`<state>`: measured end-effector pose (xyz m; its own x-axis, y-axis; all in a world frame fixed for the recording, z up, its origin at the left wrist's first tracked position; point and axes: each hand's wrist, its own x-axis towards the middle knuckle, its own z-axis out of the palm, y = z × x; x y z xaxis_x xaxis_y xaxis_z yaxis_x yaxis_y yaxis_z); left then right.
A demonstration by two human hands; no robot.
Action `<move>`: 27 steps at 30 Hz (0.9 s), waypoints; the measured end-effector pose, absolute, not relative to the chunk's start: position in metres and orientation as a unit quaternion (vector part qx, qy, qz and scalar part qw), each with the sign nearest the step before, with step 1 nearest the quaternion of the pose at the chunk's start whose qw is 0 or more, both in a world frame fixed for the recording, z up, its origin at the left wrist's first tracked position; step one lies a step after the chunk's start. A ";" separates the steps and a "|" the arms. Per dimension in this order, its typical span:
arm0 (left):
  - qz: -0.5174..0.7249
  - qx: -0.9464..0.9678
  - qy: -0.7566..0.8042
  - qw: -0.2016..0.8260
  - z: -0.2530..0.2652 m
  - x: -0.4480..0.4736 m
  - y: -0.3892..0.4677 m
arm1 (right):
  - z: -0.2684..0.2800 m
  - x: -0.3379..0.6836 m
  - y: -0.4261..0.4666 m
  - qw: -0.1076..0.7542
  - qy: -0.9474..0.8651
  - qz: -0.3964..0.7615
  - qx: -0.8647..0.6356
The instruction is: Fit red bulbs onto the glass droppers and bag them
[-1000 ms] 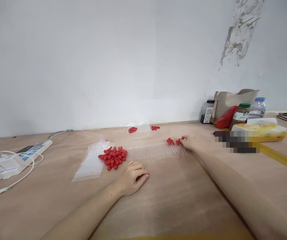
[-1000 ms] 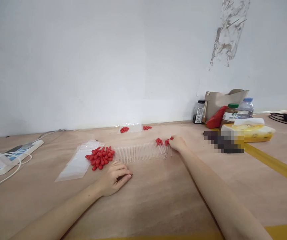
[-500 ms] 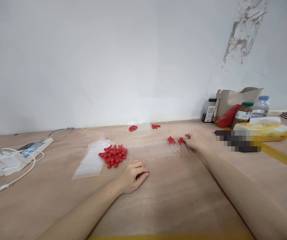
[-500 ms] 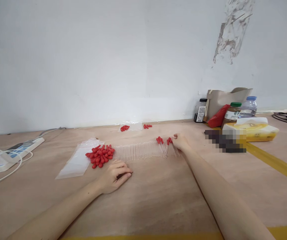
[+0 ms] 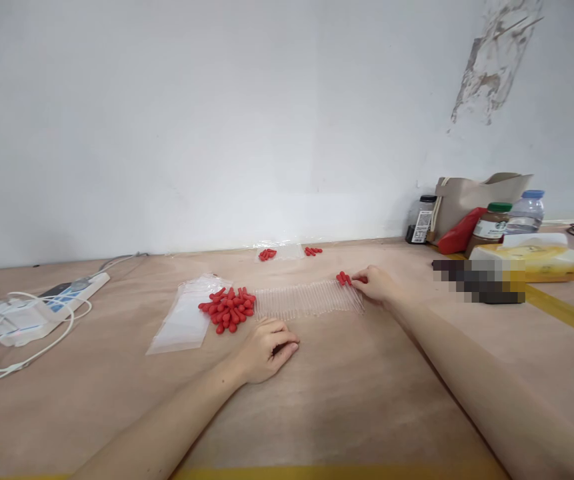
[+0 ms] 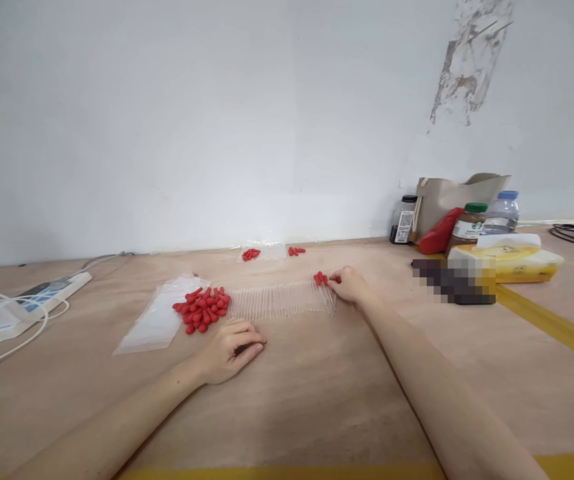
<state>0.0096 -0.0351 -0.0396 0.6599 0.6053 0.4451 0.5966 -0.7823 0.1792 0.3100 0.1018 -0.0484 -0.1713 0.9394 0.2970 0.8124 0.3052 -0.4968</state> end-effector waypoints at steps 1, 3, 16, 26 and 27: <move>0.247 0.911 0.330 0.010 -0.039 0.010 -0.035 | -0.048 0.309 0.101 0.275 -0.761 0.109 -0.577; 0.246 0.912 0.329 0.011 -0.039 0.009 -0.035 | -0.048 0.309 0.101 0.274 -0.756 0.096 -0.587; 0.279 0.744 0.570 -0.212 -0.021 -0.009 -0.020 | -0.039 0.302 0.094 0.204 -0.723 0.025 -0.659; 0.219 0.707 0.628 -0.240 -0.027 -0.026 0.008 | -0.030 0.289 0.088 0.152 -0.708 0.008 -0.690; 0.217 0.706 0.629 -0.240 -0.028 -0.025 0.009 | -0.029 0.288 0.087 0.148 -0.706 0.009 -0.692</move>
<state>-0.0248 0.0090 -0.0280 0.1138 0.7846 0.6094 0.9935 -0.0926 -0.0662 0.2880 0.0868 -0.0288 0.0020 0.9806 0.1962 0.9752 0.0415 -0.2175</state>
